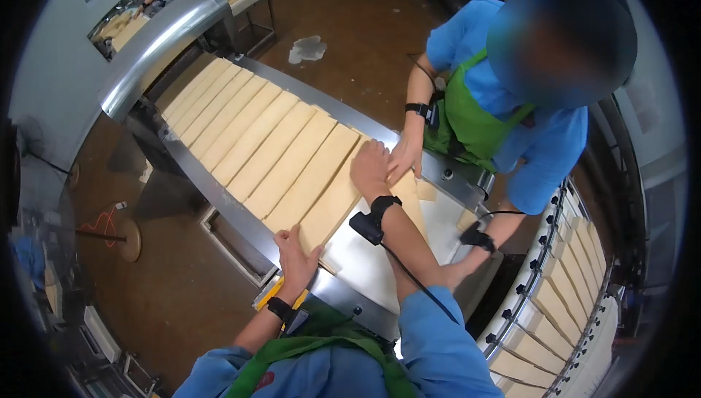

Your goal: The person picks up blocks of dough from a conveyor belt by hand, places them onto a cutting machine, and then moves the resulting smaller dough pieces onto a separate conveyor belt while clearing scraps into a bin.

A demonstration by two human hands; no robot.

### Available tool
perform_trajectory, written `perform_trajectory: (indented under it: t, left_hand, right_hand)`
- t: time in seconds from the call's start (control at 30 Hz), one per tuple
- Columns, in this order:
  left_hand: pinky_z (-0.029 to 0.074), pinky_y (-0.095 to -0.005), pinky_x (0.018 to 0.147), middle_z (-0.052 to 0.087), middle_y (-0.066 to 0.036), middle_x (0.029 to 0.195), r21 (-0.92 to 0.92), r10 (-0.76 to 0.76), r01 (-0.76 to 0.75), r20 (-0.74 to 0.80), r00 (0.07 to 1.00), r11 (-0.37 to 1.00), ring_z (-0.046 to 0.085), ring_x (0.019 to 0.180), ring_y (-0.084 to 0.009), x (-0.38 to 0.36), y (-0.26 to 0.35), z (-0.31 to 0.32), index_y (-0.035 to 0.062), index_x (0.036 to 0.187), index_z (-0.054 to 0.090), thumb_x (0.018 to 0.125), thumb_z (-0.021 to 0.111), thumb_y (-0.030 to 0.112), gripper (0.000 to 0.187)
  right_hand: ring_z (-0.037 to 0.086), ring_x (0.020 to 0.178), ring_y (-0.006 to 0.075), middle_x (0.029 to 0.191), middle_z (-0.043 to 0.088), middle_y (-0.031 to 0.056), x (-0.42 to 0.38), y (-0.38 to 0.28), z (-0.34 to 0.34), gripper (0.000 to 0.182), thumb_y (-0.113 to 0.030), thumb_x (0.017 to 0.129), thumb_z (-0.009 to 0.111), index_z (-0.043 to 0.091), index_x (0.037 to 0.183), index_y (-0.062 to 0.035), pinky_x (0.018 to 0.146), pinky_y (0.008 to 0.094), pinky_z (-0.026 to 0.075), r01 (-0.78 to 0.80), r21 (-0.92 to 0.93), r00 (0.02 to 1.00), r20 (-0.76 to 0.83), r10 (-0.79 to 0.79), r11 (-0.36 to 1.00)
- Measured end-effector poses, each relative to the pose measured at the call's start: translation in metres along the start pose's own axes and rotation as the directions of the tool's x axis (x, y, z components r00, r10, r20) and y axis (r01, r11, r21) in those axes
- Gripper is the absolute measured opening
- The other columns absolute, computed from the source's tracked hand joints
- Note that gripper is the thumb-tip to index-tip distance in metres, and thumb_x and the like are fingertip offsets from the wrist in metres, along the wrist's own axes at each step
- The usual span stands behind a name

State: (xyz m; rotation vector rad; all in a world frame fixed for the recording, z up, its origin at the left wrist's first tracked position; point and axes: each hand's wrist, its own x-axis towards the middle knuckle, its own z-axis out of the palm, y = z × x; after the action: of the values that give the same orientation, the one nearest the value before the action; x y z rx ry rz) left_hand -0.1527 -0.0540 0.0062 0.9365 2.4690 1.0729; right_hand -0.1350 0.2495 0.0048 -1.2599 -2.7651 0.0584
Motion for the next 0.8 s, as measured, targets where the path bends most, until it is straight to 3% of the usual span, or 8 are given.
perform_trajectory:
  t: [0.23,0.3,0.43,0.53,0.6,0.67,0.73,0.8]
  left_hand:
    - [0.049,-0.0486,0.098,0.041,-0.024,0.13,0.01,-0.102,0.101,0.09,0.991,0.995,0.052,0.119,-0.0444,0.004,0.012,-0.004,-0.0005,0.145,0.043,0.076,0.089,0.022,0.086]
    - [0.049,-0.0489,0.098,0.041,-0.024,0.13,0.021,-0.123,0.121,0.095,0.988,0.992,0.052,0.119,-0.0445,0.004,0.016,-0.003,0.0001,0.145,0.043,0.075,0.09,0.022,0.087]
    - [0.049,-0.0505,0.097,0.04,-0.023,0.132,0.09,-0.172,0.163,0.096,0.98,0.983,0.051,0.119,-0.0454,0.007,0.027,0.001,0.0024,0.146,0.041,0.076,0.089,0.023,0.087]
    - [0.049,-0.051,0.096,0.04,-0.023,0.133,0.128,-0.155,0.142,0.097,0.983,0.982,0.052,0.119,-0.0448,0.009,0.028,0.008,0.0027,0.142,0.044,0.074,0.09,0.022,0.083]
    - [0.048,-0.0513,0.096,0.042,-0.023,0.13,0.141,-0.069,0.051,0.124,0.99,0.989,0.052,0.119,-0.0443,0.009,0.028,0.01,0.0032,0.14,0.045,0.073,0.09,0.022,0.083]
    - [0.048,-0.0516,0.096,0.044,-0.023,0.128,0.144,0.024,-0.047,0.156,0.987,0.988,0.052,0.118,-0.0438,0.013,0.03,0.013,0.0038,0.139,0.047,0.071,0.091,0.022,0.084]
    - [0.049,-0.0528,0.096,0.046,-0.022,0.131,0.172,0.157,-0.205,0.261,0.953,0.964,0.051,0.119,-0.0432,0.018,0.031,0.017,0.0038,0.137,0.049,0.069,0.091,0.026,0.083]
    - [0.048,-0.0535,0.099,0.048,-0.022,0.133,0.171,0.188,-0.271,0.392,0.901,0.947,0.051,0.122,-0.043,0.036,0.039,0.012,0.004,0.139,0.048,0.069,0.09,0.03,0.085]
  right_hand:
    - [0.05,0.119,0.0355,0.119,0.057,0.0168,0.009,0.02,0.002,0.047,-0.034,0.087,0.075,0.067,0.121,-0.0024,0.098,0.0538,0.042,-0.108,0.092,0.992,-0.052,0.113,0.99]
    - [0.05,0.12,0.0358,0.12,0.057,0.0162,0.014,0.021,-0.002,0.048,-0.037,0.086,0.075,0.069,0.121,-0.0055,0.097,0.0556,0.041,-0.109,0.072,0.993,0.052,0.105,0.991]
    - [0.051,0.121,0.0347,0.12,0.057,0.0159,0.013,0.021,-0.004,0.048,-0.038,0.085,0.076,0.07,0.119,-0.0046,0.096,0.0553,0.042,-0.071,-0.011,0.996,0.056,0.071,0.997]
    - [0.058,0.115,0.0358,0.117,0.062,0.0188,-0.005,0.042,-0.002,0.048,-0.038,0.085,0.076,0.068,0.114,0.0004,0.096,0.0532,0.045,-0.096,0.139,0.994,0.071,0.086,0.986]
    - [0.065,0.104,0.0403,0.108,0.066,0.0228,-0.034,0.069,0.0,0.049,-0.038,0.084,0.077,0.065,0.11,0.0028,0.091,0.0533,0.051,-0.16,0.258,0.986,0.007,0.164,0.953]
    - [0.067,0.097,0.0434,0.104,0.068,0.0259,-0.08,0.097,-0.008,0.051,-0.039,0.086,0.077,0.063,0.108,0.0051,0.089,0.0518,0.054,-0.229,0.212,0.962,-0.098,0.253,0.95]
    - [0.066,0.101,0.0433,0.107,0.067,0.0276,-0.127,0.118,-0.026,0.053,-0.04,0.088,0.076,0.063,0.109,0.0065,0.09,0.0513,0.053,-0.408,0.231,0.901,-0.052,0.43,0.883]
    - [0.065,0.104,0.0444,0.107,0.067,0.029,-0.172,0.123,-0.033,0.055,-0.041,0.09,0.074,0.062,0.111,0.0082,0.093,0.0522,0.052,-0.475,0.215,0.859,-0.096,0.502,0.853]
